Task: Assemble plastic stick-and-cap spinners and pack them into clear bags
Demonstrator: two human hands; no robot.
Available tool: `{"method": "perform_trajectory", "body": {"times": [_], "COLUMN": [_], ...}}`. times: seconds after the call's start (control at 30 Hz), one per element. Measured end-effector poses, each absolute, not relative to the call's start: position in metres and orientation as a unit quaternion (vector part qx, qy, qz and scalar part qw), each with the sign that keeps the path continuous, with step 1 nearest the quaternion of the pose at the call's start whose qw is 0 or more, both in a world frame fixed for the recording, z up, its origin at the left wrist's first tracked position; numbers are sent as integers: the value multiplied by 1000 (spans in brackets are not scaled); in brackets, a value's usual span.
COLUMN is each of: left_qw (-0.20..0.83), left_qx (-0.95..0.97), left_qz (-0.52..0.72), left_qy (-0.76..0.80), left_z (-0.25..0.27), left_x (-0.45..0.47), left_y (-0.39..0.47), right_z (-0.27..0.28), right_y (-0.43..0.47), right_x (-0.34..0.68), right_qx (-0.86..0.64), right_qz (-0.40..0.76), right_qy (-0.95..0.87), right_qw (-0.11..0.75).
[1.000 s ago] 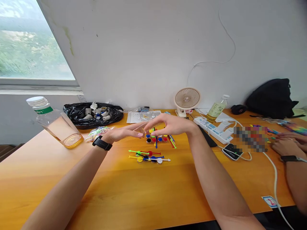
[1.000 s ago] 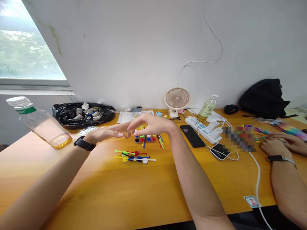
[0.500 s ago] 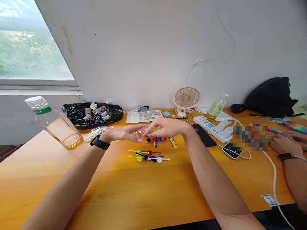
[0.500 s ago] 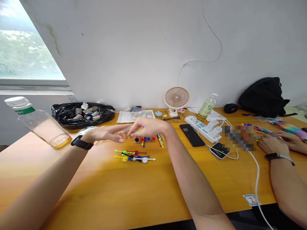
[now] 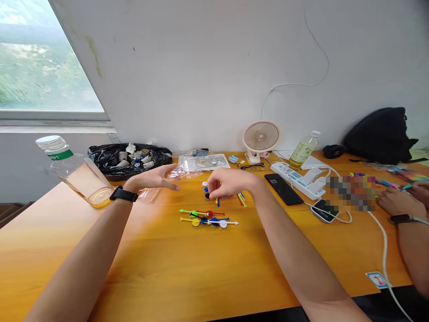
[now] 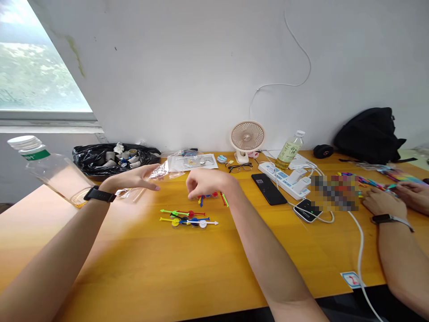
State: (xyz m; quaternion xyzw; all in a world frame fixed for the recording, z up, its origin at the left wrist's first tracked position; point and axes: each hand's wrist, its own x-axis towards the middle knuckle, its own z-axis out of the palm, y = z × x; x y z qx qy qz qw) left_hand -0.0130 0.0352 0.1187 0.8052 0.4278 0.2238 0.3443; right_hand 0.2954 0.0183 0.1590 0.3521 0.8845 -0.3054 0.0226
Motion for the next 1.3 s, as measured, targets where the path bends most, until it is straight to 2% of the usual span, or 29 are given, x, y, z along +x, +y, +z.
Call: {"method": "perform_trajectory", "body": {"times": [0.07, 0.17, 0.37, 0.53, 0.77, 1.03, 1.23, 1.3], "left_qw": [331, 322, 304, 307, 291, 278, 217, 186], "left_qx": [807, 821, 824, 825, 827, 848, 864, 871], "left_qz": [236, 230, 171, 163, 172, 212, 211, 200], "left_qy": [427, 412, 446, 445, 449, 399, 402, 410], "left_z": [115, 109, 105, 107, 111, 115, 106, 103], "left_x": [-16, -17, -15, -14, -14, -12, -1, 7], "left_y": [38, 42, 43, 42, 41, 44, 46, 44], "right_z": [143, 125, 120, 126, 130, 158, 180, 178], "right_y": [19, 14, 0, -1, 0, -1, 21, 30], "right_x": [279, 255, 240, 244, 248, 261, 313, 331], "right_qx": [314, 344, 371, 366, 338, 248, 351, 393], "right_qz": [-306, -279, -221, -221, -222, -286, -297, -285], "right_qy": [893, 884, 884, 886, 914, 919, 837, 819], "right_qw": [96, 150, 181, 177, 26, -114, -296, -306]}}
